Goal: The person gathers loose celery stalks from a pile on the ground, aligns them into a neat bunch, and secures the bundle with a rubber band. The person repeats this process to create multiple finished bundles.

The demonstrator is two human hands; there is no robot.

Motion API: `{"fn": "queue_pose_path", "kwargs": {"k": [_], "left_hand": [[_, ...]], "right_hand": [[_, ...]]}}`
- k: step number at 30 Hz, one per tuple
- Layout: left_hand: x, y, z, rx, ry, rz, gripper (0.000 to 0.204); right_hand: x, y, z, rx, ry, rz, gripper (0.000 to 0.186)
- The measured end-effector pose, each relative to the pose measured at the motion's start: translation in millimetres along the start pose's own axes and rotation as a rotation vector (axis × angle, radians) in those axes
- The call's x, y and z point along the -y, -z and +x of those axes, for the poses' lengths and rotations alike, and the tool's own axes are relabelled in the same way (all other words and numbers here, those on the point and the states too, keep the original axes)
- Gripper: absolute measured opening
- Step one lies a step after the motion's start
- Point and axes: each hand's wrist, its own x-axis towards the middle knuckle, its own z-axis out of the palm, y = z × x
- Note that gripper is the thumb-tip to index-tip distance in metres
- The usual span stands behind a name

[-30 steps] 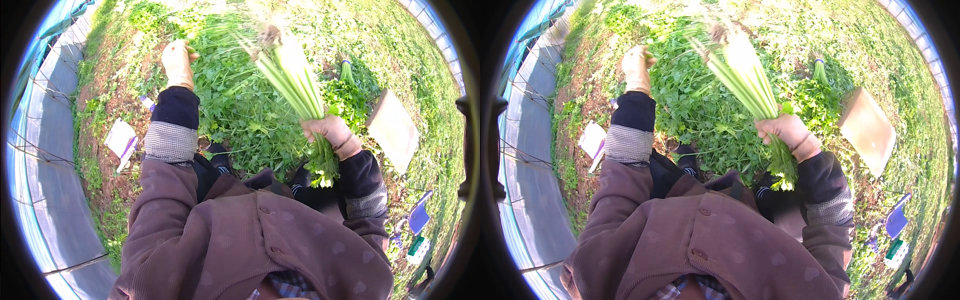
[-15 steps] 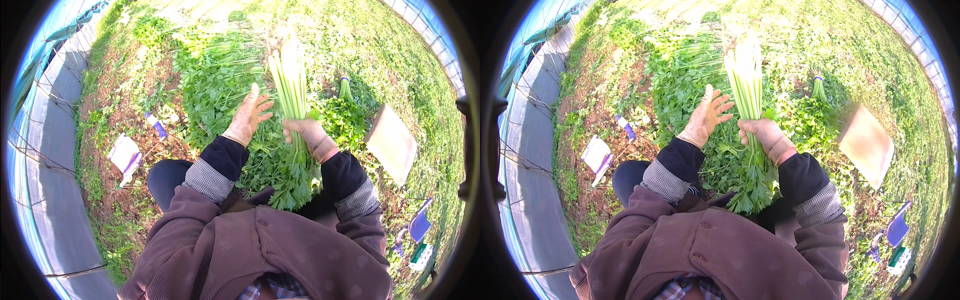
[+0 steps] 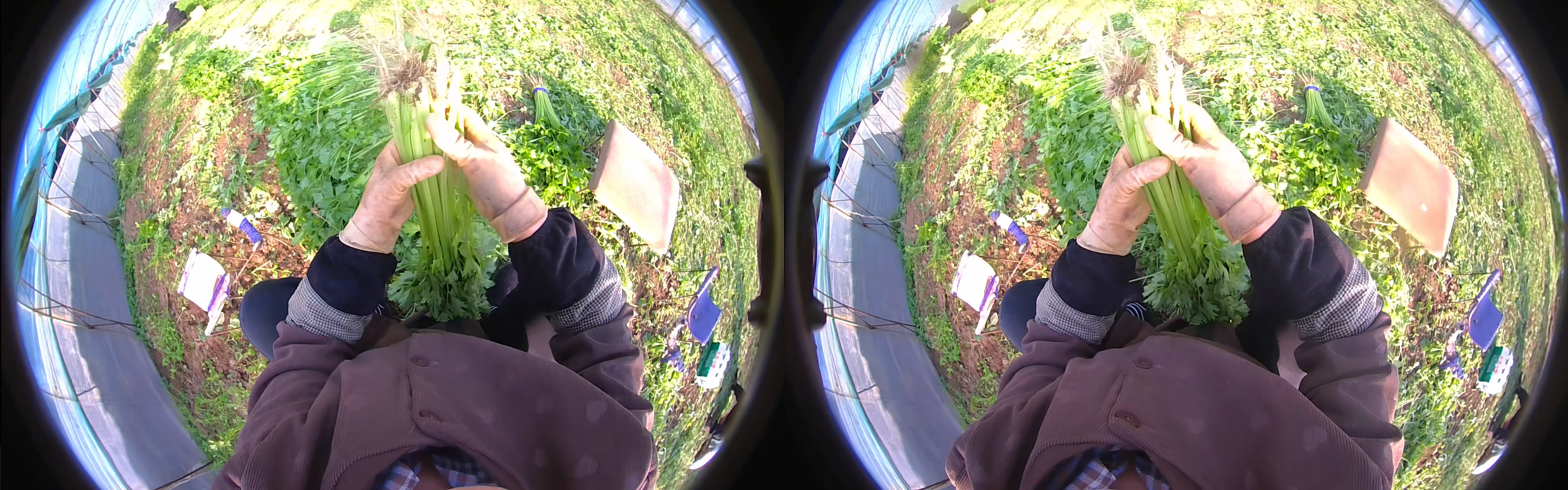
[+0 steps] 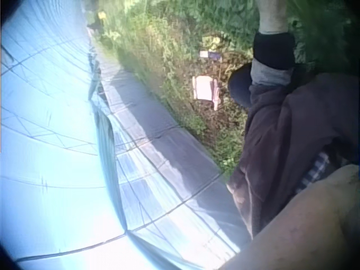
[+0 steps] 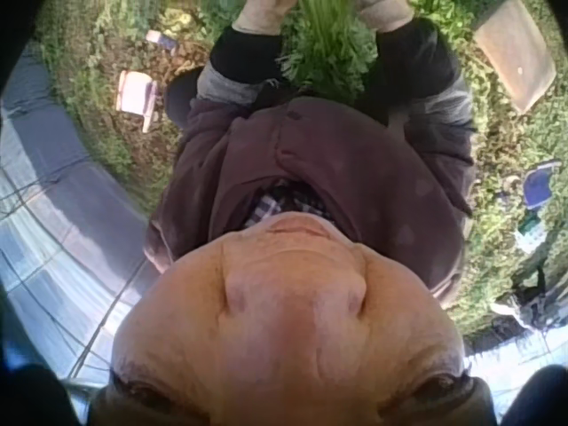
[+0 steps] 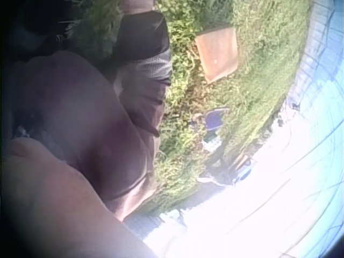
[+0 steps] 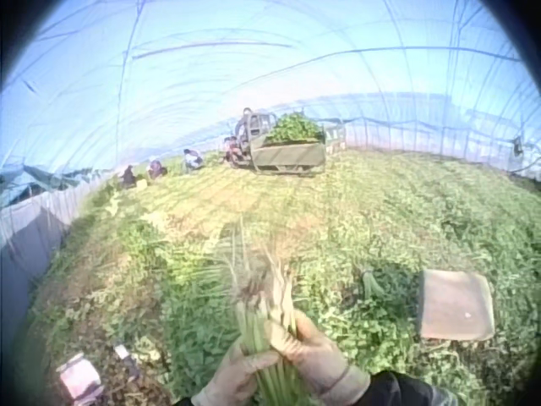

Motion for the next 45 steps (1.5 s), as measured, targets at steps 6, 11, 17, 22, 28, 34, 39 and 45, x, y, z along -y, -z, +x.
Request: {"fn": "queue_pose_path", "kwargs": {"k": [6,11,17,22,28,34,39,45], "left_hand": [[4,-17,1,-0.041,0.009,0.015,0.055],[-1,-22,-1,-0.069,0.027,0.075,0.050],[13,-28,-3,-0.087,0.010,0.248,0.053],[12,-40,-8,-0.138,0.008,0.268,0.061],[0,-43,-8,-0.185,-0.011,0.181,0.043],[8,-40,-9,-0.240,-0.129,0.229,0.039],[-2,-37,-6,-0.301,-0.111,0.270,0.038],[-24,-32,-10,-0.256,0.017,0.443,0.042]], "right_hand": [[1,-11,-3,-0.175,0.182,0.066,0.026],[14,2,-7,-0.142,0.124,0.169,0.024],[3,-1,-5,-0.110,0.263,0.069,0.023],[5,8,0,-0.085,0.303,-0.044,0.018],[8,17,3,-0.033,0.213,0.312,0.022],[0,11,-3,-0.052,0.155,0.234,0.025],[9,20,3,-0.045,0.058,0.260,0.021],[13,28,12,-0.404,0.054,0.034,0.019]]}}
